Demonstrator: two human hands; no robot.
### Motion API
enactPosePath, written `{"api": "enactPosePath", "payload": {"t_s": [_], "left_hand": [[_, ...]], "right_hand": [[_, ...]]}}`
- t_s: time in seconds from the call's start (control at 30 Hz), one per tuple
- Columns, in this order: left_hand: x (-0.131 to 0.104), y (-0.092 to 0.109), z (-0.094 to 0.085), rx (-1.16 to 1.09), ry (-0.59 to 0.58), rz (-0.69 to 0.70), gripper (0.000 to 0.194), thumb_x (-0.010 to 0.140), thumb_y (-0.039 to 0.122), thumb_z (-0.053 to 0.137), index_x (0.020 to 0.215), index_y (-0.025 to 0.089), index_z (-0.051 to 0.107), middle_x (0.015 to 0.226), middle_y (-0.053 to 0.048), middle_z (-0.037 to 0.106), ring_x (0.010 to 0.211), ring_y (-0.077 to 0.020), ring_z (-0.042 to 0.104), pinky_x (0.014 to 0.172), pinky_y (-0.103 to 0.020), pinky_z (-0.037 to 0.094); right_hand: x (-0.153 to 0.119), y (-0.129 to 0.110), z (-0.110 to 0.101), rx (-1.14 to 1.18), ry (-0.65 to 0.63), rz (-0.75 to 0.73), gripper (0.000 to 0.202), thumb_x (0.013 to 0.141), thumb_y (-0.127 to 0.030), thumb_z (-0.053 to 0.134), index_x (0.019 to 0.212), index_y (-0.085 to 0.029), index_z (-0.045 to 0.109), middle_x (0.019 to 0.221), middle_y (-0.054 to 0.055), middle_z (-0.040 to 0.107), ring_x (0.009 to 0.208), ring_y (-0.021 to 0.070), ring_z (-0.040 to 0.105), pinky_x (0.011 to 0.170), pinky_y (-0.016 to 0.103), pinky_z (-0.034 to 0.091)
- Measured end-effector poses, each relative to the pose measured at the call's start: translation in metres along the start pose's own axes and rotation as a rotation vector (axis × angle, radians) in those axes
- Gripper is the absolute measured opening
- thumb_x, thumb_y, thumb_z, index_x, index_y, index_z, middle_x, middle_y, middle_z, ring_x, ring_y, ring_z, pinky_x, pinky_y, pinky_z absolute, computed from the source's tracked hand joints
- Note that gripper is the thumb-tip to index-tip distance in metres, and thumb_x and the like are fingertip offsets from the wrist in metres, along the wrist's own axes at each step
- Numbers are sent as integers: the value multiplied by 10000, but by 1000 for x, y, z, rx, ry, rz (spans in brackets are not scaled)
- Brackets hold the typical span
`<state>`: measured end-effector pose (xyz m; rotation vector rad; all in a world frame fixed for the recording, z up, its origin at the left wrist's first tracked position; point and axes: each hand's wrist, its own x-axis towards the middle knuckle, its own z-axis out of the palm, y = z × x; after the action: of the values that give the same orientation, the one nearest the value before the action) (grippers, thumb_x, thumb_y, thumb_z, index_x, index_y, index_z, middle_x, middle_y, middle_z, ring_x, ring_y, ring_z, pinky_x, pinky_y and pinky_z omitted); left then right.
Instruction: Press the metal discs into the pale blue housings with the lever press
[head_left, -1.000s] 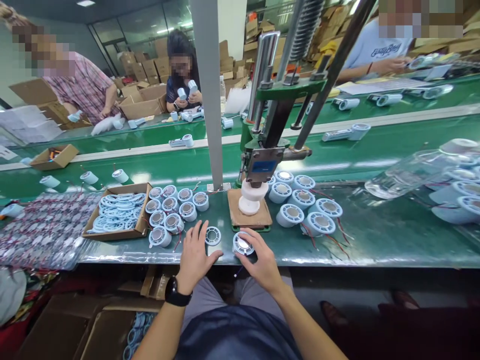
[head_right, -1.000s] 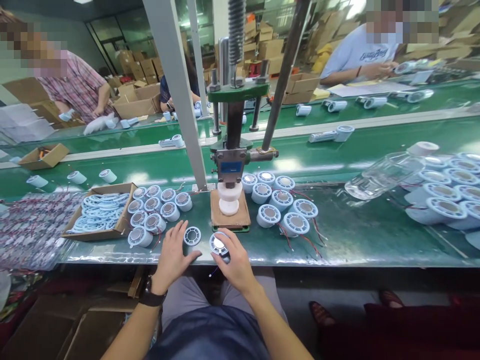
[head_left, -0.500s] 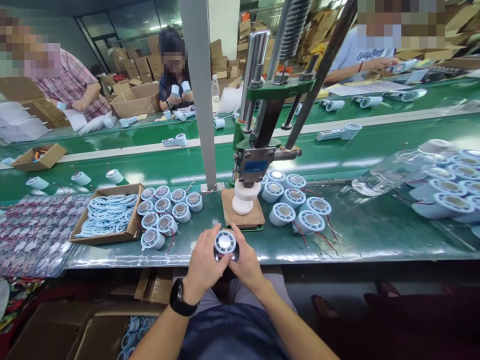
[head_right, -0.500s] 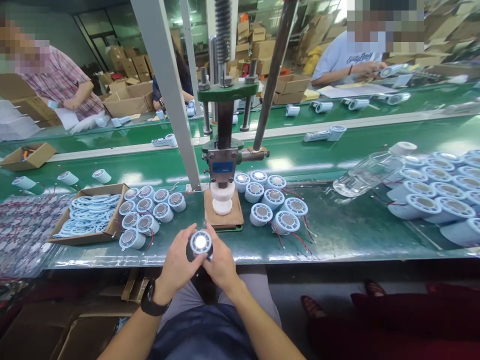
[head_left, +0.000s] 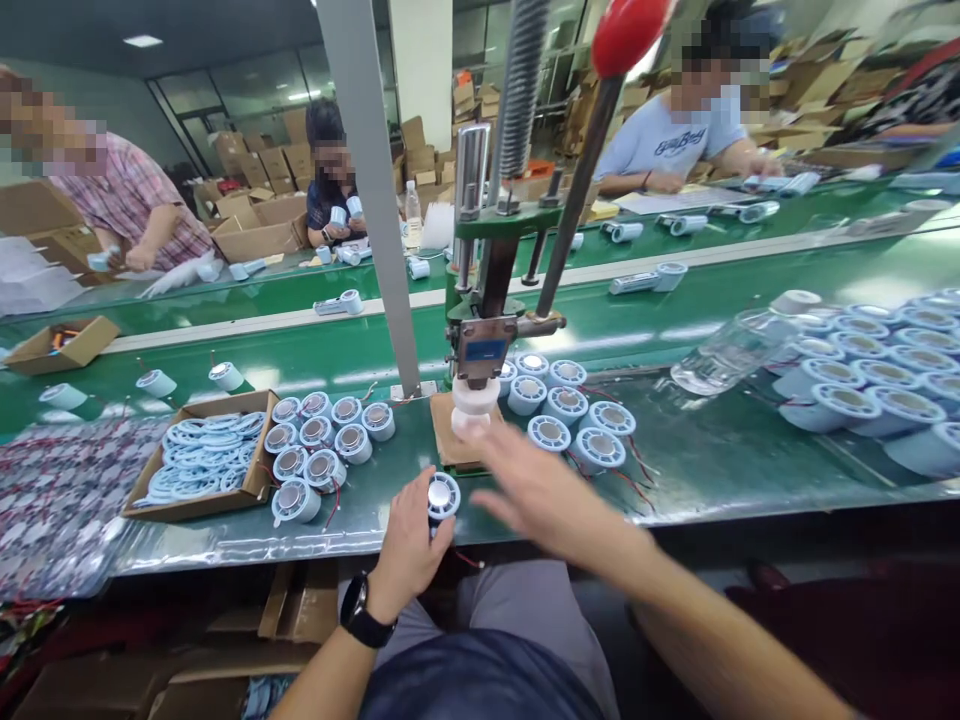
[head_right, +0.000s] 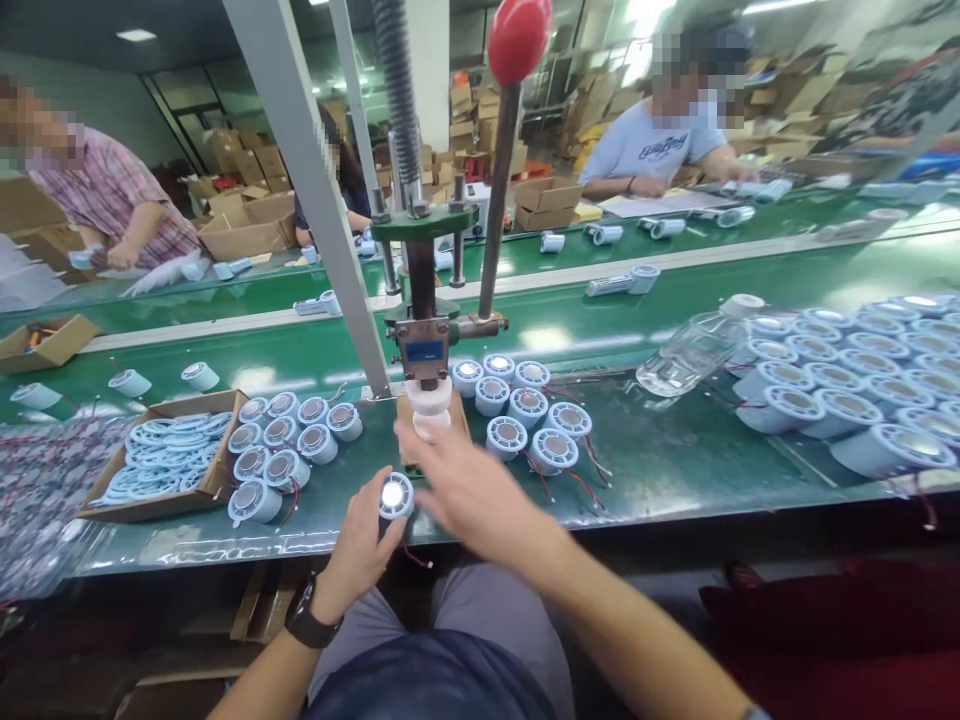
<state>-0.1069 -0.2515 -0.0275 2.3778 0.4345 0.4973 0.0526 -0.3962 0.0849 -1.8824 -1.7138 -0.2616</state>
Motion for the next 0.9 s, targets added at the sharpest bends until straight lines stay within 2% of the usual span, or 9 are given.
{"api": "enactPosePath", "payload": {"t_s": [0.1, 0.13, 0.23, 0.37, 0.43, 0.53, 0.7, 0.8, 0.9], "left_hand": [[1, -2, 1, 74, 16, 21, 533, 936, 293, 487, 1436, 141, 381, 1369, -181, 557, 1281, -288, 519, 1066, -497, 403], [0, -2, 3, 80, 28, 17, 532, 936, 304, 489, 1431, 140, 389, 1367, -183, 559, 1283, -289, 518, 1063, -497, 406], [-1, -1, 7, 49, 77, -11, 514, 923, 340, 506, 1395, 142, 447, 1374, -185, 561, 1273, -295, 534, 1060, -499, 416], [18, -2, -3, -156, 129, -175, 495, 819, 338, 631, 1270, 143, 567, 1202, -146, 679, 1076, -279, 655, 967, -452, 506], [41, 0, -16, -275, 183, -215, 499, 766, 315, 679, 1225, 138, 598, 1140, -129, 706, 1010, -259, 680, 935, -413, 530], [84, 8, -29, -376, 243, -138, 511, 730, 303, 717, 1203, 137, 615, 1151, -121, 704, 1019, -245, 678, 944, -386, 525], [137, 26, -8, -556, 114, -21, 523, 695, 273, 762, 1178, 125, 625, 1141, -115, 702, 1005, -230, 671, 924, -351, 523], [148, 28, 8, -629, 16, -11, 470, 711, 248, 763, 1142, 112, 633, 1112, -117, 710, 977, -225, 672, 900, -338, 524], [145, 23, 8, -589, -48, 3, 469, 731, 254, 763, 1157, 110, 628, 1117, -121, 707, 985, -237, 668, 903, -354, 524]], "right_hand": [[66, 10, -108, -240, 412, -65, 532, 903, -256, 604, 1414, -175, 481, 1337, 111, 538, 1301, 312, 495, 1122, 495, 420], [91, 15, -138, -295, 523, -29, 491, 925, -307, 561, 1396, -186, 492, 1319, 73, 550, 1311, 305, 479, 1087, 459, 411], [161, 36, -188, -221, 736, 125, 457, 919, -376, 437, 1267, -115, 580, 1157, 20, 590, 1202, 256, 562, 911, 345, 458], [215, 63, -178, -23, 793, 251, 370, 1032, -212, 282, 964, -51, 608, 879, -5, 638, 869, 75, 676, 871, 207, 545], [223, 69, -167, -83, 862, 283, 311, 1031, -163, 329, 895, -89, 599, 841, -26, 635, 860, 47, 653, 909, 171, 527], [223, 72, -162, -140, 924, 246, 341, 1014, -165, 330, 809, -114, 598, 735, -41, 584, 847, 51, 637, 893, 193, 510], [226, 83, -162, -16, 996, 80, 425, 979, -257, 276, 728, -55, 553, 649, -48, 516, 871, 101, 665, 828, 250, 460], [231, 87, -163, 28, 1006, 89, 418, 982, -251, 275, 716, -61, 536, 641, -44, 528, 852, 93, 671, 784, 208, 470], [224, 75, -168, 72, 928, 177, 342, 986, -181, 313, 800, -43, 565, 710, -32, 588, 807, 52, 655, 731, 144, 470]]}}
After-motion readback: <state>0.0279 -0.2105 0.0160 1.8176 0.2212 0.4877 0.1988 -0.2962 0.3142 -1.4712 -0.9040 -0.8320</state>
